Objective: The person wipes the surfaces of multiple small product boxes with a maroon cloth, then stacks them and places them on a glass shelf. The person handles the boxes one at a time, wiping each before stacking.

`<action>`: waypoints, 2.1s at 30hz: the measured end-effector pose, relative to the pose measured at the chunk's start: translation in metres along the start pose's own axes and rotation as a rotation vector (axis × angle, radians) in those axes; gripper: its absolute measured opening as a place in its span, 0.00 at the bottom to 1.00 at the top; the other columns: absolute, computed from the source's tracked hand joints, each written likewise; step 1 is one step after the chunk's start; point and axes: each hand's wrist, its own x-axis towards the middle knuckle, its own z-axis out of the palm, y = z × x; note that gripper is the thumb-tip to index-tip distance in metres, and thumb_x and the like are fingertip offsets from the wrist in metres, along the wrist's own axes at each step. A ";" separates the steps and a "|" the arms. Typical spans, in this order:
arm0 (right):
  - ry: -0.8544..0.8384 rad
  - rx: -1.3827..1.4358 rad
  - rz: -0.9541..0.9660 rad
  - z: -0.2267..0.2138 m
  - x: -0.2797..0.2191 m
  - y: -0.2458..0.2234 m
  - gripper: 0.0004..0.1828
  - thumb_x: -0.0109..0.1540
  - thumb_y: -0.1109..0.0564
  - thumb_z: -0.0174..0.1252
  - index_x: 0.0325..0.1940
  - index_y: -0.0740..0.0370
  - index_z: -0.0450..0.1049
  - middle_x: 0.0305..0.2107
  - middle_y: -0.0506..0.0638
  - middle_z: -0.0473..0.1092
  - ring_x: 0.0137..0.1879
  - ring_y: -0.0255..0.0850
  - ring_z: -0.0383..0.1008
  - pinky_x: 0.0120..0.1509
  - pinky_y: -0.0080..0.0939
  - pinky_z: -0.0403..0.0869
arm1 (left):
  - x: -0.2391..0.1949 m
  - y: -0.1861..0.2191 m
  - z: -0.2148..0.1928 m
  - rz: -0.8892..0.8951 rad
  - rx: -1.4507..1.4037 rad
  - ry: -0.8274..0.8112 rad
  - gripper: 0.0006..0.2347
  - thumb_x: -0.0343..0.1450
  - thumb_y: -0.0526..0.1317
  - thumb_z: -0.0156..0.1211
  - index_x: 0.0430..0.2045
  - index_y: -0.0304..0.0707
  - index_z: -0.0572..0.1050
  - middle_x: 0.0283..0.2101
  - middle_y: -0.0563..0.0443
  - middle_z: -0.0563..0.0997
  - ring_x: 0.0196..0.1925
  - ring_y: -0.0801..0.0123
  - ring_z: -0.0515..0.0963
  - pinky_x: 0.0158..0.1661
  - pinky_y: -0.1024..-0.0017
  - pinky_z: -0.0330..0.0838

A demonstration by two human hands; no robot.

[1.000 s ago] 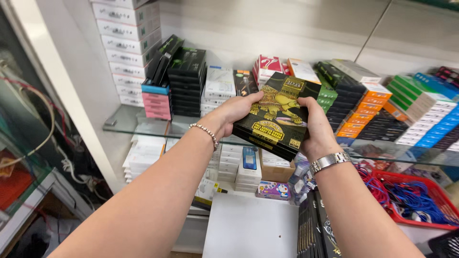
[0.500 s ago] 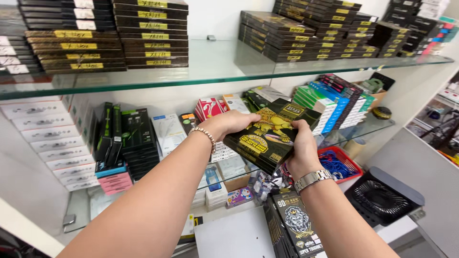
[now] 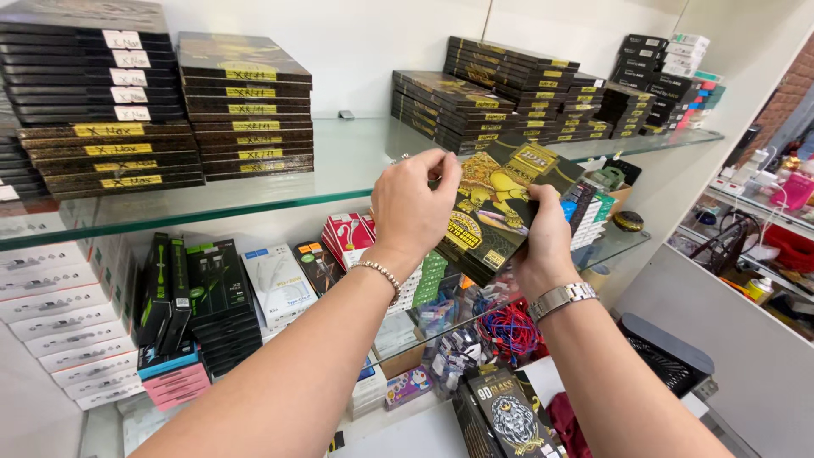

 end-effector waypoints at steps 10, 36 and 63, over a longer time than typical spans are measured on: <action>-0.186 -0.194 0.307 0.073 0.020 0.007 0.14 0.65 0.48 0.54 0.50 0.58 0.73 0.43 0.49 0.77 0.49 0.40 0.76 0.53 0.43 0.77 | 0.035 -0.005 -0.069 -0.044 -0.098 0.197 0.20 0.76 0.48 0.43 0.25 0.38 0.82 0.26 0.51 0.86 0.27 0.62 0.84 0.35 0.68 0.74; -0.785 -0.815 0.180 0.122 0.116 0.006 0.21 0.64 0.57 0.54 0.60 0.68 0.74 0.54 0.57 0.75 0.54 0.39 0.73 0.58 0.38 0.73 | 0.025 -0.059 -0.064 0.420 0.435 0.007 0.14 0.63 0.39 0.70 0.40 0.38 0.77 0.49 0.45 0.77 0.55 0.51 0.74 0.55 0.57 0.68; -0.635 -0.525 0.106 0.128 0.143 0.046 0.16 0.67 0.59 0.50 0.54 0.75 0.72 0.47 0.58 0.75 0.49 0.39 0.78 0.55 0.39 0.78 | 0.043 -0.063 -0.003 0.009 0.198 0.018 0.10 0.72 0.39 0.55 0.41 0.32 0.77 0.40 0.42 0.80 0.48 0.50 0.78 0.50 0.57 0.69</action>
